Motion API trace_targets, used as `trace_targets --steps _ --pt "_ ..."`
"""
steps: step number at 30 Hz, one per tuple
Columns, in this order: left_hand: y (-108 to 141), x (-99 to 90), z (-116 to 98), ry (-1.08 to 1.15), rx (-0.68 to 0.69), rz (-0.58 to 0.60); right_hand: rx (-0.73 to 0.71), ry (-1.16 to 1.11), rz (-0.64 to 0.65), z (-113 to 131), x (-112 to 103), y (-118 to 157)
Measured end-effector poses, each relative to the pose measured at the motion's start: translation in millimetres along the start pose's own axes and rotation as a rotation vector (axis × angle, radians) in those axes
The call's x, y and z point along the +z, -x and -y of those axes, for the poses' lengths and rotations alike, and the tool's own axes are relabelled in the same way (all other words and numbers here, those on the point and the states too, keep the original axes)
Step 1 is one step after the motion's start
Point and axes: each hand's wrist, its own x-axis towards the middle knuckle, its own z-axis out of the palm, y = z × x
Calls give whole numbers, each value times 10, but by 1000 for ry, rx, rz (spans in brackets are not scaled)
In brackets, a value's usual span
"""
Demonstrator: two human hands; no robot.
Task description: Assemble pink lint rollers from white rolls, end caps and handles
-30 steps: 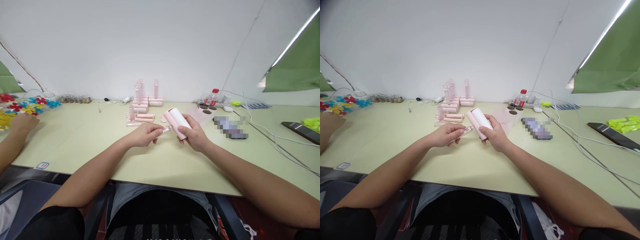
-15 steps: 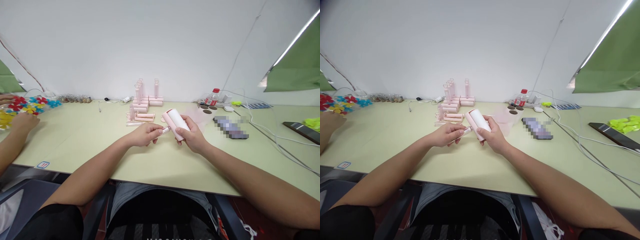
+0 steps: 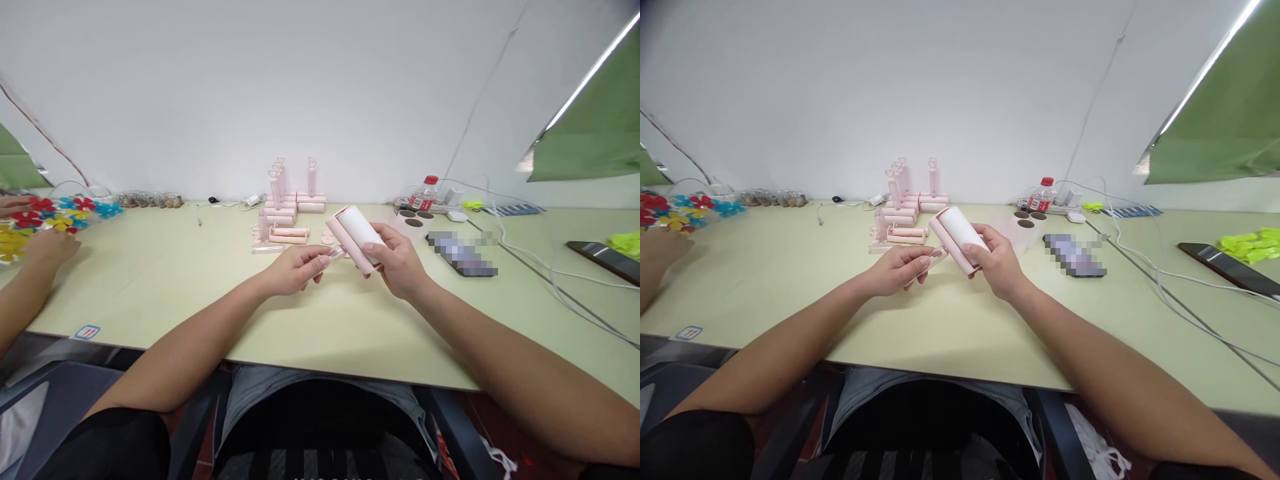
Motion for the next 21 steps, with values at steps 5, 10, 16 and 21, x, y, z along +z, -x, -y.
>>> trace_targets --steps 5,10,16,21 --pt "-3 -48 31 52 -22 -23 1 -59 -113 -23 -32 -43" --pt "-37 -55 67 234 -35 -190 20 -108 -73 -38 -17 -45" --pt "-66 -138 7 380 -39 -486 -251 652 -207 48 -324 -160" --pt "-77 -141 46 397 -48 -474 -39 1328 96 38 -499 -228"
